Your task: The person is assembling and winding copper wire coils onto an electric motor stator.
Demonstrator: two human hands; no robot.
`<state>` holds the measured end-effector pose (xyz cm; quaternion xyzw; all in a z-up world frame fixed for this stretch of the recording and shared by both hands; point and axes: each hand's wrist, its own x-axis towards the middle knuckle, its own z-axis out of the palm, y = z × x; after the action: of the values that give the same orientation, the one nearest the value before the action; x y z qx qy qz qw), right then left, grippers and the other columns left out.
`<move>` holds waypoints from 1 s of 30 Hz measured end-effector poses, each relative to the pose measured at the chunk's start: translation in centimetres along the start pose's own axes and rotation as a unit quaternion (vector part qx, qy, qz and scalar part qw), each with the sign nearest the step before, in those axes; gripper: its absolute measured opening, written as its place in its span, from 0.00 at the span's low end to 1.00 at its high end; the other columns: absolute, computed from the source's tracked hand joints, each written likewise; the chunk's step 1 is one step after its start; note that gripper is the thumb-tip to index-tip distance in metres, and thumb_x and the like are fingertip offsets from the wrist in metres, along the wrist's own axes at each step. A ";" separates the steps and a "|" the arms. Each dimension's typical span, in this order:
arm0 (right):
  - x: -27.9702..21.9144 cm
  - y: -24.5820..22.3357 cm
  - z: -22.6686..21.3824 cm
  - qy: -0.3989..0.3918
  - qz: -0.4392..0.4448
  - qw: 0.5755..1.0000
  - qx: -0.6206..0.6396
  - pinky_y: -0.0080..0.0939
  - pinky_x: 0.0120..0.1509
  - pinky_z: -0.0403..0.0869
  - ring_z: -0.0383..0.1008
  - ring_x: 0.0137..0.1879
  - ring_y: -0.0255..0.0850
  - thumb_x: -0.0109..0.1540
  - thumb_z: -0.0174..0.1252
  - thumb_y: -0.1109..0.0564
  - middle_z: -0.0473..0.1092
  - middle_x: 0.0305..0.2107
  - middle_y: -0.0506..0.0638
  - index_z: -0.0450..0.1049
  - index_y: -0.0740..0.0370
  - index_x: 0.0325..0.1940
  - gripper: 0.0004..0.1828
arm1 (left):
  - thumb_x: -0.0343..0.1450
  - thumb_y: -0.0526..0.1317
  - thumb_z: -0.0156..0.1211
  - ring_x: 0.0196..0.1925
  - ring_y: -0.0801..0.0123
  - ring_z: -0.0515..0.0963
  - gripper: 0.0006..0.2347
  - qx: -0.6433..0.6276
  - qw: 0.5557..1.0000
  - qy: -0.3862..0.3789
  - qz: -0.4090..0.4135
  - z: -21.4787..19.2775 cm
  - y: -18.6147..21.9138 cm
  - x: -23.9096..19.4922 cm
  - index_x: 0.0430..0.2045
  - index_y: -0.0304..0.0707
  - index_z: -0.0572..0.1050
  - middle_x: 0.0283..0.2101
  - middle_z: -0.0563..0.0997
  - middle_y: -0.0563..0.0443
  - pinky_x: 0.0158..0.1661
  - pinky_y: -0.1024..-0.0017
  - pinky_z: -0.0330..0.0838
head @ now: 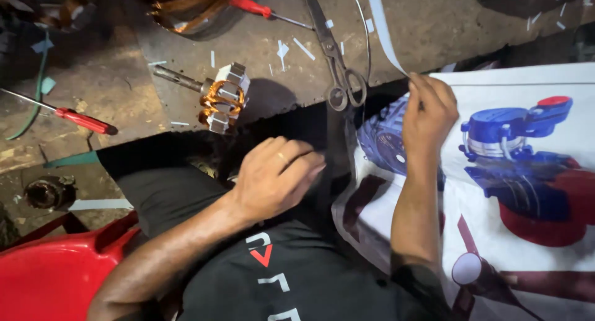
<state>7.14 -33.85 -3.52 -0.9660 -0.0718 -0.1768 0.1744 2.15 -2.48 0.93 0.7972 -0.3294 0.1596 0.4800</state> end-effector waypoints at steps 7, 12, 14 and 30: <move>-0.6 -12.5 -1.2 0.070 0.042 0.984 0.158 0.41 0.44 0.74 0.75 0.41 0.46 0.61 0.68 0.69 0.74 0.36 0.57 0.81 0.68 0.46 0.10 | 0.74 0.35 0.65 0.49 0.54 0.82 0.14 -0.151 0.967 0.049 -0.202 3.1 -0.7 2.8 0.52 0.31 0.74 0.51 0.77 0.41 0.48 0.66 0.78; -1.2 -14.7 1.8 0.094 0.005 0.969 0.228 0.41 0.56 0.78 0.80 0.49 0.44 0.61 0.66 0.71 0.76 0.41 0.55 0.75 0.68 0.47 0.11 | 0.78 0.38 0.59 0.50 0.67 0.83 0.13 -0.343 0.873 0.087 -0.334 5.0 -2.5 1.3 0.53 0.29 0.76 0.53 0.80 0.43 0.48 0.74 0.80; -1.0 -15.1 1.7 0.064 0.027 0.941 0.332 0.40 0.61 0.78 0.79 0.53 0.44 0.62 0.62 0.71 0.72 0.47 0.58 0.70 0.70 0.51 0.15 | 0.76 0.35 0.60 0.49 0.71 0.80 0.13 -0.388 0.837 0.113 -0.369 6.0 -3.7 0.5 0.53 0.28 0.76 0.50 0.81 0.45 0.47 0.74 0.78; -1.1 -9.2 5.2 -0.017 0.438 0.697 0.568 0.44 0.42 0.63 0.67 0.38 0.46 0.70 0.58 0.61 0.70 0.38 0.58 0.74 0.69 0.54 0.10 | 0.74 0.29 0.60 0.36 0.78 0.78 0.12 -0.462 0.792 0.199 -0.346 7.3 -5.4 4.4 0.53 0.34 0.74 0.39 0.80 0.53 0.37 0.79 0.76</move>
<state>5.98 -23.48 -5.63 -0.6086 0.2693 0.0102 0.7463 8.61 -8.72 -3.64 0.4915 0.0364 -0.0333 0.8695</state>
